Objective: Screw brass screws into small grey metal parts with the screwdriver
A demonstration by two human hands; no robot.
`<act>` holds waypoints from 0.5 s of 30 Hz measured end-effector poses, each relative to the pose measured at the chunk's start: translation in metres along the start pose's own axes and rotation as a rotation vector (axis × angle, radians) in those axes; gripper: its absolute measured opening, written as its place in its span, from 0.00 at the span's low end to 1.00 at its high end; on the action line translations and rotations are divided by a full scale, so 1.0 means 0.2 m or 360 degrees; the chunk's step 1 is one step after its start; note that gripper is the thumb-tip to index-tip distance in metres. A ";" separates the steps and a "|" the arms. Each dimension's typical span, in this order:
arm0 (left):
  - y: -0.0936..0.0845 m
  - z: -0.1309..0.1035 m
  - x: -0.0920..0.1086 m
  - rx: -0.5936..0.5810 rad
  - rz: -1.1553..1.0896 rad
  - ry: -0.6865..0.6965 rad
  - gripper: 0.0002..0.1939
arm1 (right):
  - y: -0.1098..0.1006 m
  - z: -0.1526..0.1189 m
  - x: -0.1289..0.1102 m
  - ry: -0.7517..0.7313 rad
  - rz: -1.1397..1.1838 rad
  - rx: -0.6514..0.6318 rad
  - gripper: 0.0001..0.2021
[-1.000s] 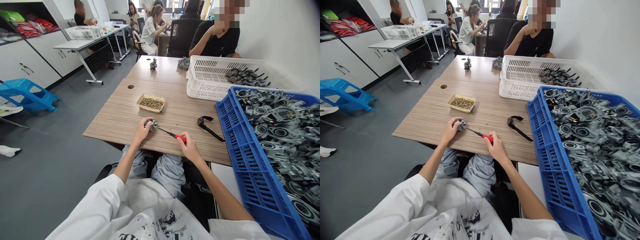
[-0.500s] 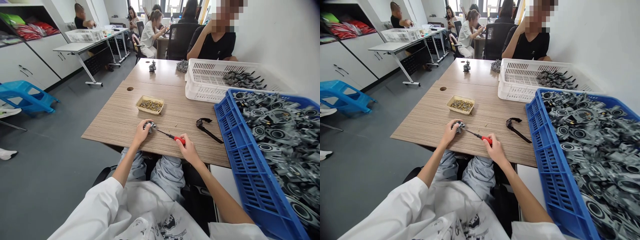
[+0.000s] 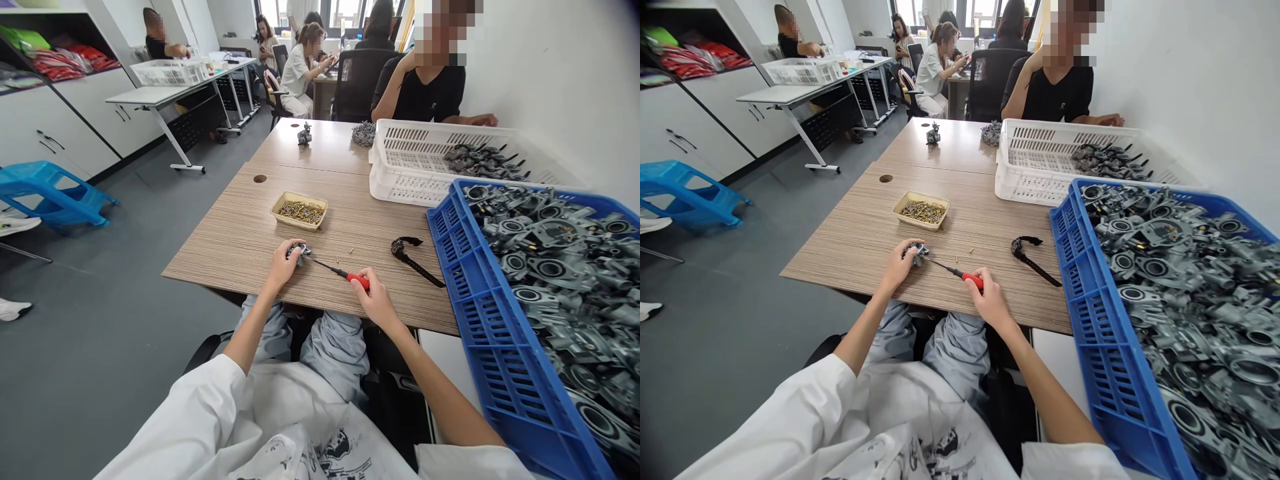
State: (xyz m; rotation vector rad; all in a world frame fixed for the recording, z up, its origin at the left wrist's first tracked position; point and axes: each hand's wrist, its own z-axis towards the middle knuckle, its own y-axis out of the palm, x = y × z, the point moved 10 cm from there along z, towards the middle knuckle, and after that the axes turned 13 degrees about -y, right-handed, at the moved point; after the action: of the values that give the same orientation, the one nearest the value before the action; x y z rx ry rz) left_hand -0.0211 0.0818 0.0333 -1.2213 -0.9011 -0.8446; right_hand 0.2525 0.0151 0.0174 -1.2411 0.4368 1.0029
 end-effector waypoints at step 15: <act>0.00 0.00 0.00 -0.0007 0.0013 -0.0008 0.17 | 0.01 0.00 0.01 0.0017 0.0001 -0.0004 0.15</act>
State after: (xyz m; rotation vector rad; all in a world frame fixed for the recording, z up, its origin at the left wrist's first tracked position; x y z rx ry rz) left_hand -0.0207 0.0817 0.0336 -1.2305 -0.8980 -0.8380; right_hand 0.2532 0.0156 0.0144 -1.2488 0.4440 0.9979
